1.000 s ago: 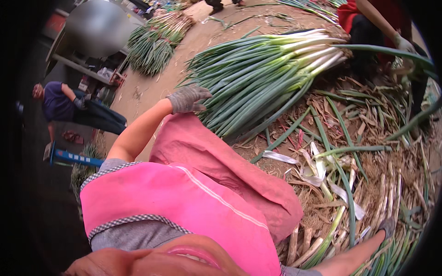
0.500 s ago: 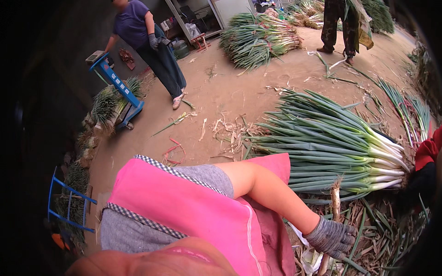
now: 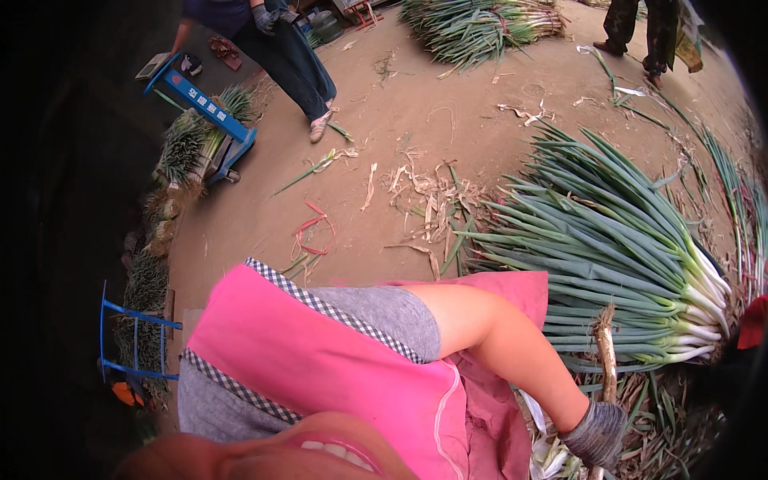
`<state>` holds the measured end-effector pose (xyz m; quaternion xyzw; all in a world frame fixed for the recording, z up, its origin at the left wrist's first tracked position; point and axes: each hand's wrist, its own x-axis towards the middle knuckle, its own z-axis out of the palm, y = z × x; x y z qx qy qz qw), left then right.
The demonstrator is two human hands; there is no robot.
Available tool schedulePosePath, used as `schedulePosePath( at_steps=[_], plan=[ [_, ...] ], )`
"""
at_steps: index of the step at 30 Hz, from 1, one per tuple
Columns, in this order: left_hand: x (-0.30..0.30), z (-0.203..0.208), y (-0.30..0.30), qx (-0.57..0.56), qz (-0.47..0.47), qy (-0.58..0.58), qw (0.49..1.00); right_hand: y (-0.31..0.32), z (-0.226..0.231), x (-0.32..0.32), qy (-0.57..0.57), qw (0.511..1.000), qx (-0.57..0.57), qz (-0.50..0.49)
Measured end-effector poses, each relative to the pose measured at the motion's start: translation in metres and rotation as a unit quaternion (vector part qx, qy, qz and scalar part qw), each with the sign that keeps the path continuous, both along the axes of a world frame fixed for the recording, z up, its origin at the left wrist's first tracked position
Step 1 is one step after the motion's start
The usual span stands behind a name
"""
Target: The person is peeling and cleaning large green onions by hand. They hold each stalk, remove the dirty or dried outer layers, and place the cleaned vegetables into a bundle.
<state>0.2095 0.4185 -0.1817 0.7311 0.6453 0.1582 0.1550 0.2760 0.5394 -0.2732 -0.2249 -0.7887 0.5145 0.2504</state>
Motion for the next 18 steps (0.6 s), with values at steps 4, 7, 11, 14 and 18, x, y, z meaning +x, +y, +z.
schedulePosePath(
  at_steps=[4, 7, 11, 14, 18],
  plan=[
    [-0.004, 0.000, -0.017, 0.102, 0.054, -0.047, 0.992, -0.012, 0.009, -0.009, 0.029, 0.999, -0.014, -0.006],
    [-0.014, 0.001, -0.032, 0.247, 0.116, -0.149, 0.950, -0.026, 0.022, -0.011, 0.052, 0.998, -0.025, -0.013],
    [-0.036, 0.021, -0.032, 0.367, 0.130, -0.336, 0.858, -0.039, 0.050, -0.003, 0.118, 0.991, -0.064, -0.025],
    [-0.068, 0.038, -0.048, 0.250, 0.092, -0.601, 0.753, -0.059, 0.087, -0.011, 0.167, 0.975, -0.146, 0.030],
    [-0.112, -0.002, -0.048, 0.221, 0.217, -0.764, 0.566, -0.088, 0.078, -0.050, 0.078, 0.964, -0.213, 0.138]
  ],
)
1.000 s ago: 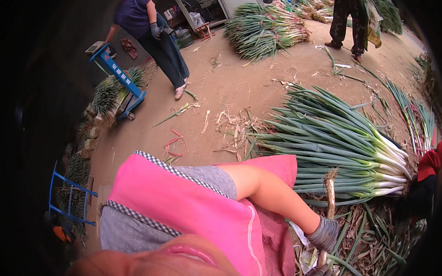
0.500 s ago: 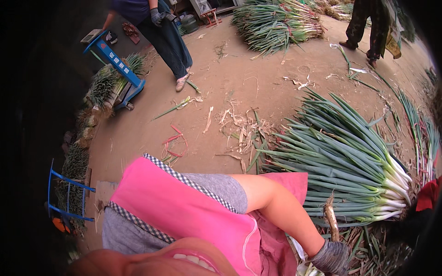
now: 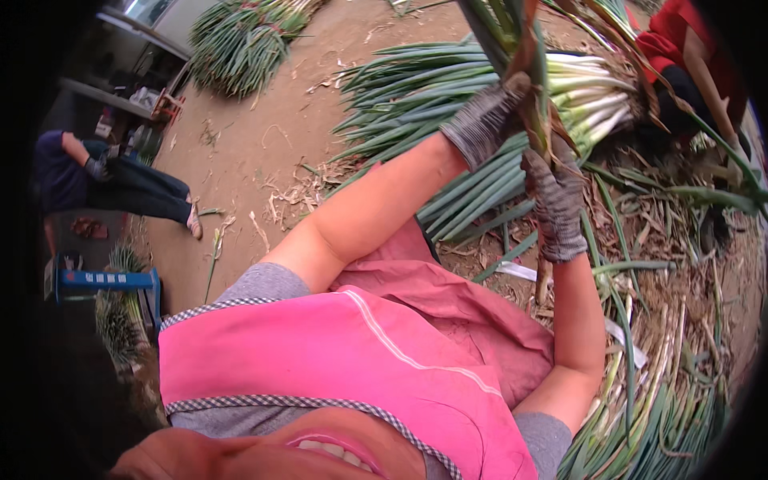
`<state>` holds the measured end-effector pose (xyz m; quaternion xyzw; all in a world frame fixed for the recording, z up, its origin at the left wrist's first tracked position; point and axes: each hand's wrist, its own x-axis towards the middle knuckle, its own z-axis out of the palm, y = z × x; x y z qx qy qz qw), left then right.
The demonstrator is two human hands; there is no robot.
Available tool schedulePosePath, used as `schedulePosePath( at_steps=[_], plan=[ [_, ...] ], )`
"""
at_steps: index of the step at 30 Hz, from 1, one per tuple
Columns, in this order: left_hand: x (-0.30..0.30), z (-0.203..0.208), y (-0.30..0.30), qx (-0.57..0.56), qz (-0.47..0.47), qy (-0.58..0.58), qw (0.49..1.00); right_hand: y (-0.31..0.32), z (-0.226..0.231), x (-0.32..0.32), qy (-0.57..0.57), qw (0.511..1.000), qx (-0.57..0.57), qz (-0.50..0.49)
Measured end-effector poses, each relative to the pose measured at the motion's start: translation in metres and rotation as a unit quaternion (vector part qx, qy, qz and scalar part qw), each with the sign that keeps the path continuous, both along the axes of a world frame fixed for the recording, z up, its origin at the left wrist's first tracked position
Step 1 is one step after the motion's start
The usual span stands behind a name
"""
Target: The person is peeling and cleaning large green onions by hand. They hold each stalk, remove the dirty or dried outer layers, and place the cleaned vegetables into a bundle.
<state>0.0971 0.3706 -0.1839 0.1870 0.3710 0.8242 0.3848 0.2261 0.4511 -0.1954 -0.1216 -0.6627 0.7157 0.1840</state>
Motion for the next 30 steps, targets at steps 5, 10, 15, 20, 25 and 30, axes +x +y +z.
schedulePosePath(
  at_steps=[5, 10, 15, 20, 25, 30],
  plan=[
    [0.003, -0.022, 0.019, 0.001, -0.070, -0.109, 0.992, 0.006, -0.013, 0.023, -0.056, 0.997, -0.050, -0.011],
    [0.008, -0.023, 0.018, -0.011, -0.070, -0.060, 0.996, 0.009, -0.003, 0.031, -0.074, 0.988, -0.132, -0.010],
    [0.034, -0.014, 0.026, -0.179, -0.063, 0.054, 0.980, 0.072, -0.077, 0.021, -0.033, 0.992, -0.119, 0.012],
    [0.030, 0.000, 0.002, -0.019, 0.066, 0.065, 0.996, 0.073, -0.095, 0.029, -0.066, 0.956, -0.264, -0.110],
    [0.008, 0.017, 0.018, -0.092, 0.184, 0.079, 0.975, 0.024, -0.121, 0.053, -0.041, 0.987, 0.158, -0.006],
    [-0.052, -0.036, 0.010, -0.339, 0.337, 0.386, 0.789, -0.005, -0.105, 0.022, -0.033, 0.996, 0.070, -0.037]
  ],
)
